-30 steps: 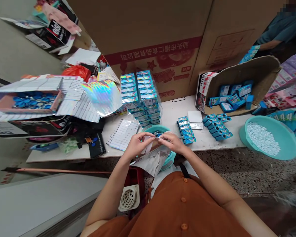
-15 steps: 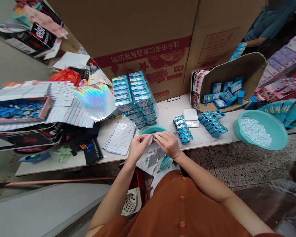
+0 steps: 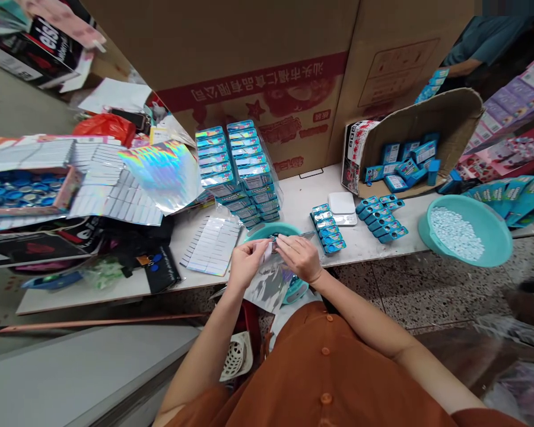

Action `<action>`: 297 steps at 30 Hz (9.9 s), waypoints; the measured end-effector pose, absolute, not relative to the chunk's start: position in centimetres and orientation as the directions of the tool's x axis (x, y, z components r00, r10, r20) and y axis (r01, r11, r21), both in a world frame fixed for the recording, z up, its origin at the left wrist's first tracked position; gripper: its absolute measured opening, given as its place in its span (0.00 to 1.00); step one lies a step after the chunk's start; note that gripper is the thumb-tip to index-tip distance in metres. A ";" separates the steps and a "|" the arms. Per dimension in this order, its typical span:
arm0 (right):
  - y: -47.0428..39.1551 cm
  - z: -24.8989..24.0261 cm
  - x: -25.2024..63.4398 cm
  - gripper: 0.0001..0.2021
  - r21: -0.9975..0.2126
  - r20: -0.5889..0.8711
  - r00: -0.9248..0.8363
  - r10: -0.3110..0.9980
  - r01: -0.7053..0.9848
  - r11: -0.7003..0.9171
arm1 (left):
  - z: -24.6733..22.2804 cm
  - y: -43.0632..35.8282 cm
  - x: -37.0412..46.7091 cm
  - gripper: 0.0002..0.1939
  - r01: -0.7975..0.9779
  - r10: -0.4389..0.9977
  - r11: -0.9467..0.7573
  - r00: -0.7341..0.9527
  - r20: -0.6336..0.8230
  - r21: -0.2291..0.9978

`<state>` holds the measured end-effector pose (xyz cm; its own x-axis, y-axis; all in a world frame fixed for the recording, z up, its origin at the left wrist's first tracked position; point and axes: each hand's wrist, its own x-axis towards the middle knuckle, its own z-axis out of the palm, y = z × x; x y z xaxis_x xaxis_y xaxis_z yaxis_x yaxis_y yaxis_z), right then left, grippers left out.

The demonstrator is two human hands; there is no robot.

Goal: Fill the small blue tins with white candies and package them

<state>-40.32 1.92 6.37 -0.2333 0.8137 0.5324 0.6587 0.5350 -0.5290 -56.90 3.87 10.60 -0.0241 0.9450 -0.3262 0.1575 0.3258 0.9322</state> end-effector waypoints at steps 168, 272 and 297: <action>2.5 14.3 -36.5 0.11 -0.283 0.575 -0.620 0.534 0.462 0.841 | 14.5 -0.6 -55.7 0.19 -0.055 0.934 0.350 0.099 -0.344 0.935; 9.7 -8.3 -21.4 0.07 -0.631 -0.450 0.200 0.870 0.618 -0.469 | -10.6 8.4 -37.7 0.07 0.014 0.793 0.601 -0.136 -0.594 0.799; 9.7 -9.2 -22.1 0.09 -0.558 -0.388 0.155 0.909 0.745 -0.365 | -12.0 7.4 -35.2 0.05 0.341 0.797 0.599 -0.335 -0.502 0.724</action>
